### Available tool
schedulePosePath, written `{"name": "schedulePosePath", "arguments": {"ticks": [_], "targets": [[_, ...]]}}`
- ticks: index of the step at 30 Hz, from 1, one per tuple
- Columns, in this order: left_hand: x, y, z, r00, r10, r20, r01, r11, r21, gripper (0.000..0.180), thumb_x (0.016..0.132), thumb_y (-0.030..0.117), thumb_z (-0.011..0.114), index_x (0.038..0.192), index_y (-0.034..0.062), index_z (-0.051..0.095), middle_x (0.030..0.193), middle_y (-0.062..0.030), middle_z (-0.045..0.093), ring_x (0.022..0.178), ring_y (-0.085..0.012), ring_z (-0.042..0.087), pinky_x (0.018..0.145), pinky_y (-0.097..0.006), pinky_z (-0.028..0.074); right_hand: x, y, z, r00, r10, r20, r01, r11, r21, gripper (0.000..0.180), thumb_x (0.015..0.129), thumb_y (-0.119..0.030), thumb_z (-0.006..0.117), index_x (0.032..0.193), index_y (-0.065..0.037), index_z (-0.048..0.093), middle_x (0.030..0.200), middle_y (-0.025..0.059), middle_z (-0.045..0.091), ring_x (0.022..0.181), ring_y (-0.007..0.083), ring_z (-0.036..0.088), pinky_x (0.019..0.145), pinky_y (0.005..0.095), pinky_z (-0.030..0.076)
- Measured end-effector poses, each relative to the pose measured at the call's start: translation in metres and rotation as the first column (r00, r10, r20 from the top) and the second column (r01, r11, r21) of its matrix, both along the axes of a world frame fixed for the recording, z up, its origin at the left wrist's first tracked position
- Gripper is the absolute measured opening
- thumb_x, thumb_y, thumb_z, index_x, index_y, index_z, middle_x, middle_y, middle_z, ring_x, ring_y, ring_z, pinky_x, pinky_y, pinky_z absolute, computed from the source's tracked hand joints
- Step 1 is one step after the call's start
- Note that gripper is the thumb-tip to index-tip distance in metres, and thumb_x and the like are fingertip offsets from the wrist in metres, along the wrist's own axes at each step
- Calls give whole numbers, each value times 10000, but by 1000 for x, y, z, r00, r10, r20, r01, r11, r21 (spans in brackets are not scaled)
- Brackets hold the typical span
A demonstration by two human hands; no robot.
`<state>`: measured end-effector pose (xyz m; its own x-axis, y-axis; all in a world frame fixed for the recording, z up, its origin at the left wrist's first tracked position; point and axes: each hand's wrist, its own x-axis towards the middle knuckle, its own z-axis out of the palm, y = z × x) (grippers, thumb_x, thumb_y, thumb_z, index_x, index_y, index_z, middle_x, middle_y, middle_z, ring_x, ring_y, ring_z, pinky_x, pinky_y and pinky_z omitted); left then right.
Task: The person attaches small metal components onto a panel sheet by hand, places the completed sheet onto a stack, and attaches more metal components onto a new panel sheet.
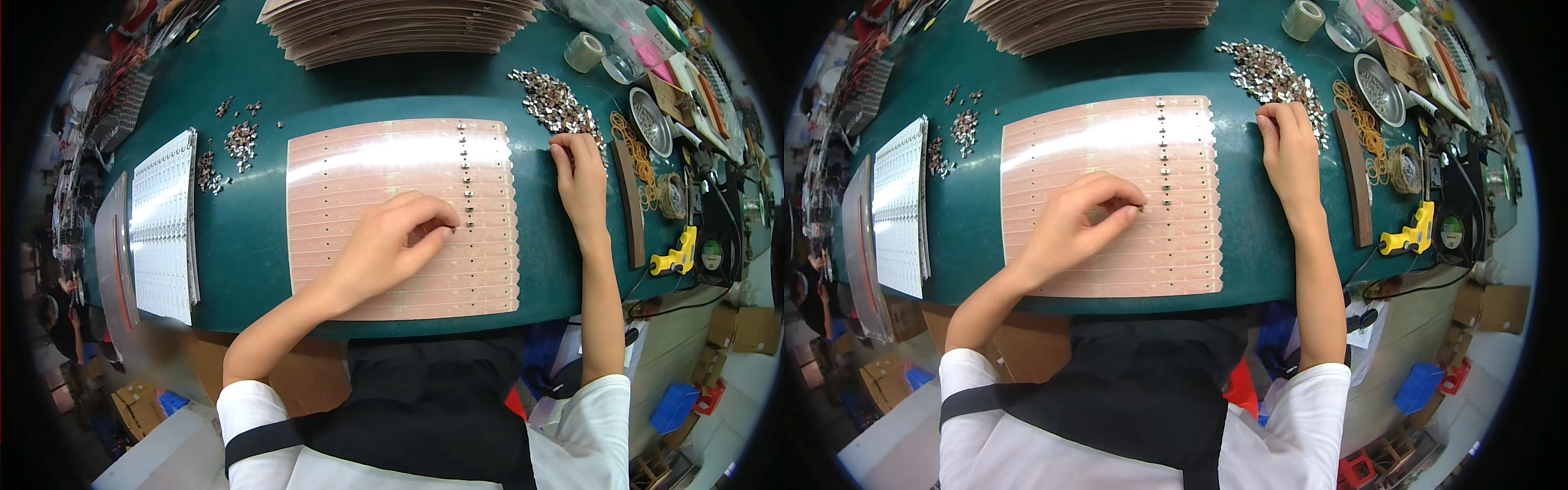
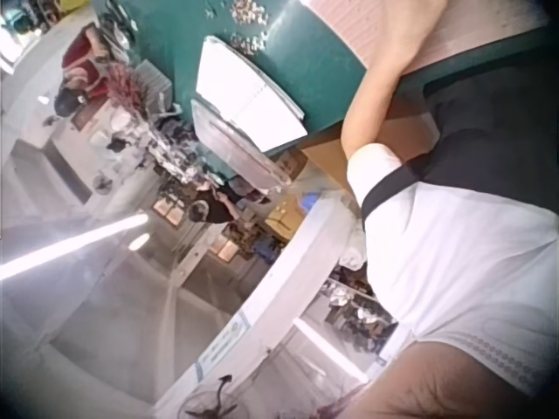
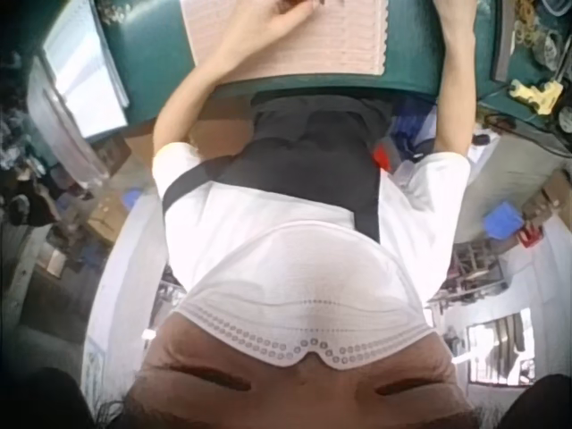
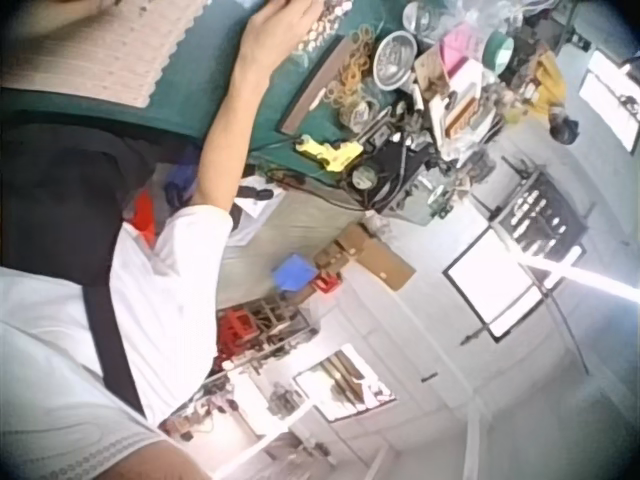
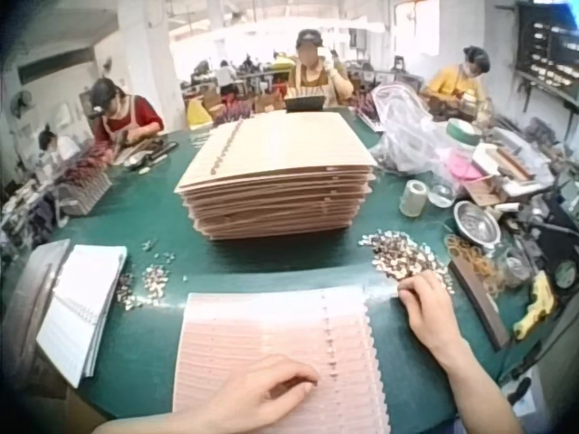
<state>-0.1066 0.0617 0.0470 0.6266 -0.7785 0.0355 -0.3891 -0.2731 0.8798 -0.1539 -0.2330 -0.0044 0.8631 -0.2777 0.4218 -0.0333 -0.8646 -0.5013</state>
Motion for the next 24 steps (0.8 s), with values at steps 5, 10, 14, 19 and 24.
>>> {"name": "schedulePosePath", "arguments": {"ticks": [5, 10, 14, 19, 24], "targets": [[-9, -21, -19, 994, -23, 105, 27, 999, -32, 119, 864, 60, 662, 981, 38, 666, 927, -87, 633, 876, -214, 625, 757, -310, 509, -5, 8, 1, 998, -48, 27, 36, 935, 354, 108, 943, -101, 611, 1003, -19, 650, 928, 99, 670, 785, 192, 658, 689, 311, 516], [-11, -27, -30, 978, -7, 208, -6, 998, 60, 76, 844, 51, 670, 911, 28, 641, 870, -86, 574, 802, -220, 591, 718, -327, 501, -5, 9, 3, 998, -34, 57, 14, 945, 327, 115, 940, -101, 615, 1014, -22, 654, 920, 88, 686, 765, 175, 665, 681, 292, 521], [-10, -29, -28, 978, -31, 207, 13, 996, 87, 83, 837, 42, 669, 912, 24, 640, 891, -92, 576, 812, -224, 592, 714, -319, 498, -6, 8, 2, 996, -37, 78, 1, 907, 421, 125, 945, -103, 617, 1025, -17, 658, 900, 78, 688, 764, 140, 653, 675, 276, 517], [-9, -23, -14, 999, 33, -36, -33, 999, -19, 111, 867, 21, 647, 977, 13, 635, 918, -74, 622, 833, -159, 615, 733, -293, 512, -16, 15, 14, 993, 113, 17, -91, 688, 720, 134, 947, -82, 612, 1032, 10, 660, 866, 44, 676, 729, 85, 607, 632, 228, 490], [-2, -2, -4, 962, 90, -258, -99, 995, -20, 91, 917, 8, 601, 1003, -4, 630, 983, -67, 662, 897, -136, 651, 817, -281, 533, -55, 65, 24, 952, 247, -181, -50, 708, 704, 119, 907, -79, 669, 982, 14, 669, 835, 47, 666, 749, 90, 622, 616, 227, 492]]}}
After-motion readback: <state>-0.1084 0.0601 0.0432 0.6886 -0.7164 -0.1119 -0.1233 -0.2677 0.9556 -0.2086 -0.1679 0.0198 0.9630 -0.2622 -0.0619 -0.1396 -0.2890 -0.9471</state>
